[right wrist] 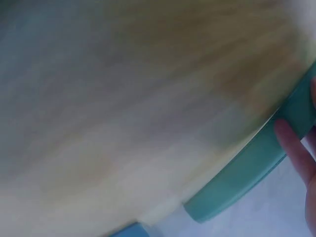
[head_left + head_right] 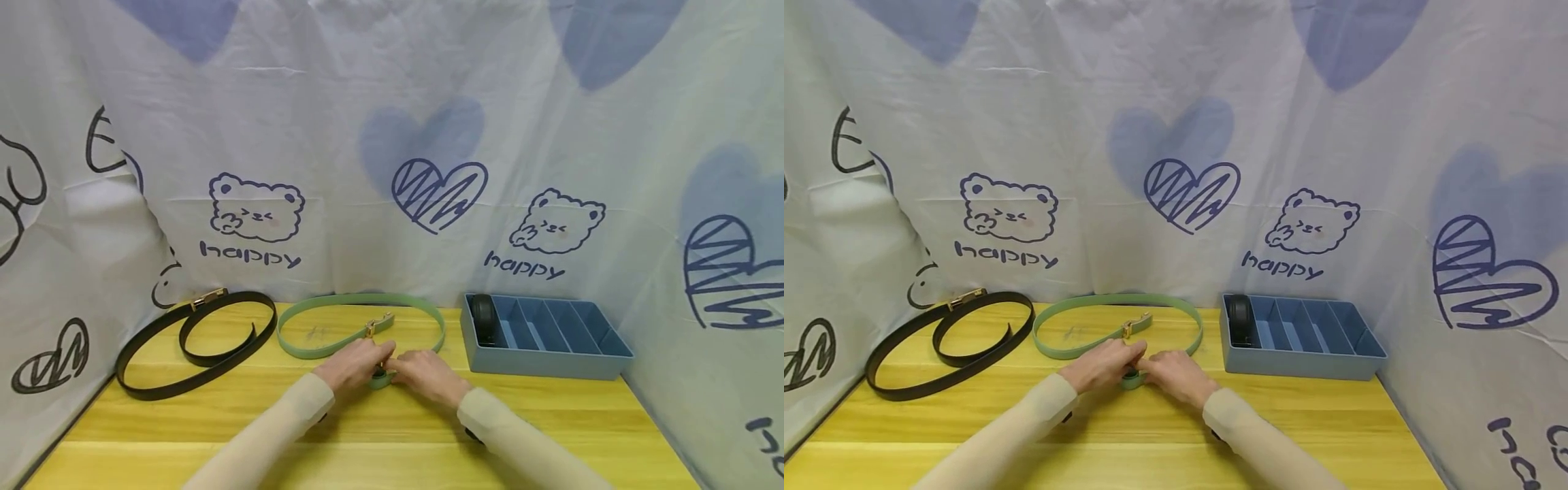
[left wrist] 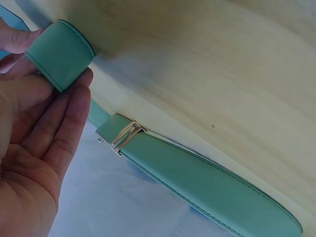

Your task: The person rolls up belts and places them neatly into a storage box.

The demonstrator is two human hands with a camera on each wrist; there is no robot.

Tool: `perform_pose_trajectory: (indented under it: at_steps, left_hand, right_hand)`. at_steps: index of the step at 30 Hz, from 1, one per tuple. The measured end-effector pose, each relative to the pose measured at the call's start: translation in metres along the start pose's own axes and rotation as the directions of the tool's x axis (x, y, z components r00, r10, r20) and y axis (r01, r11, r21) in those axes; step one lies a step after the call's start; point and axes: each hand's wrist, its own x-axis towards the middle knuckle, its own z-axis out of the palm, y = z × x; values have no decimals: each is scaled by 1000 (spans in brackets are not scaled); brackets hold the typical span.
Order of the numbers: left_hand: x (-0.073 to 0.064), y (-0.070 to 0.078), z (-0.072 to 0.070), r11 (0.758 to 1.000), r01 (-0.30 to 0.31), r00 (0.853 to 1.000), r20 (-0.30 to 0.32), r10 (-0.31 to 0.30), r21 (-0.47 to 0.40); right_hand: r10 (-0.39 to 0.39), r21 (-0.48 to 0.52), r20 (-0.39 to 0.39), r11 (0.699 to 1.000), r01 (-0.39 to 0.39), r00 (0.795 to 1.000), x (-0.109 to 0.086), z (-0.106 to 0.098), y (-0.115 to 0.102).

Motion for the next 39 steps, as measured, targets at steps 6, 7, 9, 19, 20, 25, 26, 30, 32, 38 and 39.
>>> perform_pose_trajectory:
  at_steps: [6, 7, 9, 19, 20, 25, 26, 30, 32, 38, 39]
  left_hand:
    - [-2, -3, 0, 998, -20, 1000, -16, 19, -52]
    - [-2, -3, 0, 998, -25, 1000, -16, 24, -61]
    - [-3, -4, 0, 996, -41, 999, -23, 39, -78]
    - [-12, -10, 3, 982, -1, 999, -45, -8, -189]
    - [-14, -11, 3, 982, 17, 999, -44, -26, -188]
    - [-25, -9, -4, 990, 72, 996, -35, -77, -120]
    - [-27, -8, -6, 991, 79, 996, -22, -82, -110]
    - [-33, -3, -11, 994, 84, 996, 31, -82, -72]
    - [-34, -1, -10, 995, 74, 997, 35, -72, -66]
    - [-29, 3, -3, 999, 37, 999, 10, -37, -17]
    - [-28, 4, -3, 999, 32, 999, 15, -32, -15]
  right_hand:
    - [-111, -77, -18, 991, 109, 994, 1, -2, 2]
    - [-131, -86, -12, 988, 129, 991, 2, -3, 2]
    - [-168, -93, -4, 982, 167, 986, 4, -5, 1]
    - [-144, -64, 32, 987, 145, 989, 14, -8, -4]
    - [-142, -63, 31, 988, 143, 989, 15, -8, -5]
    - [-109, -51, 54, 992, 112, 993, 18, -9, -8]
    - [-100, -52, 63, 993, 103, 993, 19, -9, -9]
    - [-69, -49, 81, 996, 73, 994, 19, -10, -11]
    - [-53, -37, 83, 998, 56, 995, 19, -10, -12]
    - [1, 98, 83, 995, -9, 997, 14, -6, -9]
    - [5, 120, 84, 993, -15, 996, 13, -6, -8]
